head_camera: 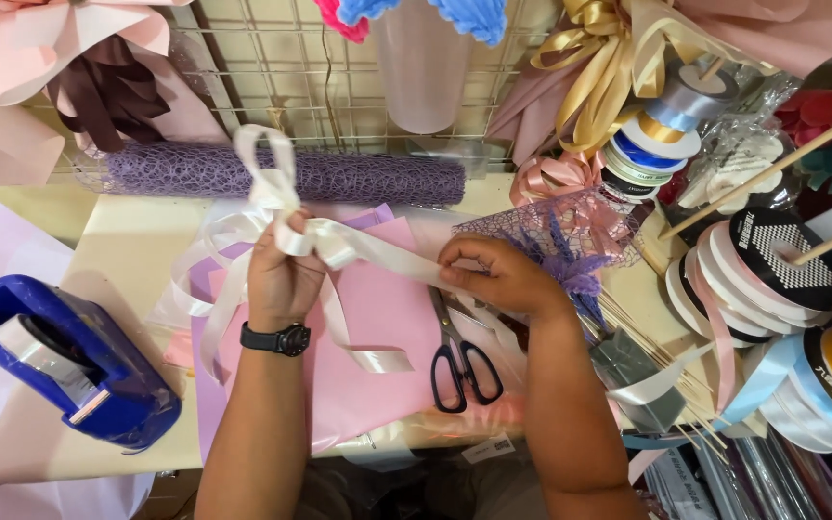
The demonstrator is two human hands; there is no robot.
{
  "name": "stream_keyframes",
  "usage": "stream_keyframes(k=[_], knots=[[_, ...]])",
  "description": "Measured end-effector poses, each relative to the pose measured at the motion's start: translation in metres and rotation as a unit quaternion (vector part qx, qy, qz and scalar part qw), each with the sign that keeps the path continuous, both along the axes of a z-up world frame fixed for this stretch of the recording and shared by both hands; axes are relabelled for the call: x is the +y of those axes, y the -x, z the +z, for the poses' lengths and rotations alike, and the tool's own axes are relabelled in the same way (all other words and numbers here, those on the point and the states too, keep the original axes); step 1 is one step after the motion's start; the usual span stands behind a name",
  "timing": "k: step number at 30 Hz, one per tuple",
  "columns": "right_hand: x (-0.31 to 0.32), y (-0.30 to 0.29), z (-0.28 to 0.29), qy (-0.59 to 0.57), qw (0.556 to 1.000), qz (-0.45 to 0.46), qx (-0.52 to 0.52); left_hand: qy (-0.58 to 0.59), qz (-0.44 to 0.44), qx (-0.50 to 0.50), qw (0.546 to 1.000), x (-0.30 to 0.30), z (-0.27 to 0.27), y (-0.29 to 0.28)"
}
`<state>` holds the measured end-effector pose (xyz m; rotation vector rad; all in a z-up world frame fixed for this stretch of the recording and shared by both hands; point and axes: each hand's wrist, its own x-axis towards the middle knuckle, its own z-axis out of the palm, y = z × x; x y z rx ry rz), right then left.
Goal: The person ties a white satin ribbon into a bow by hand, then uses scissors to trim the ends. They repeat this process to create a second bow, adjusting the loops and tails of both ribbons on a pink surface.
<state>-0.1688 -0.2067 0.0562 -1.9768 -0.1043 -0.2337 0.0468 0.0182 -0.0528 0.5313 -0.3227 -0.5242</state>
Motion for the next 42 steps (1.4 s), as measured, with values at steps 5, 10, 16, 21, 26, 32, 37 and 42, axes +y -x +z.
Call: stream_keyframes(k=[5,10,16,21,26,32,37,42], knots=[[-0.008,-0.002,-0.014,0.100,0.994,-0.044,0.023,0.060,-0.063,-0.049,0.995,0.001,-0.017,-0.002],[0.013,-0.007,0.005,-0.007,0.996,-0.083,-0.028,-0.139,-0.127,-0.115,0.975,-0.016,0.053,0.068],[0.015,-0.014,-0.004,-0.110,0.989,-0.060,-0.074,-0.262,-0.095,-0.167,0.946,-0.035,0.041,0.072],[0.015,-0.019,-0.021,-0.120,0.989,-0.048,-0.076,-0.282,-0.076,-0.154,0.944,-0.043,0.039,0.079],[0.012,-0.019,-0.016,-0.074,0.994,-0.035,-0.072,-0.272,-0.068,-0.099,0.955,-0.050,0.027,0.079],[0.011,-0.021,-0.028,-0.052,0.994,-0.047,-0.080,-0.265,-0.053,-0.099,0.958,-0.050,0.041,0.089],[0.019,-0.022,-0.024,-0.078,0.991,-0.074,-0.085,-0.272,-0.044,-0.098,0.956,-0.048,0.056,0.097],[0.024,-0.023,-0.026,-0.021,0.978,-0.157,-0.136,-0.289,-0.035,-0.097,0.952,-0.053,0.034,0.090]])
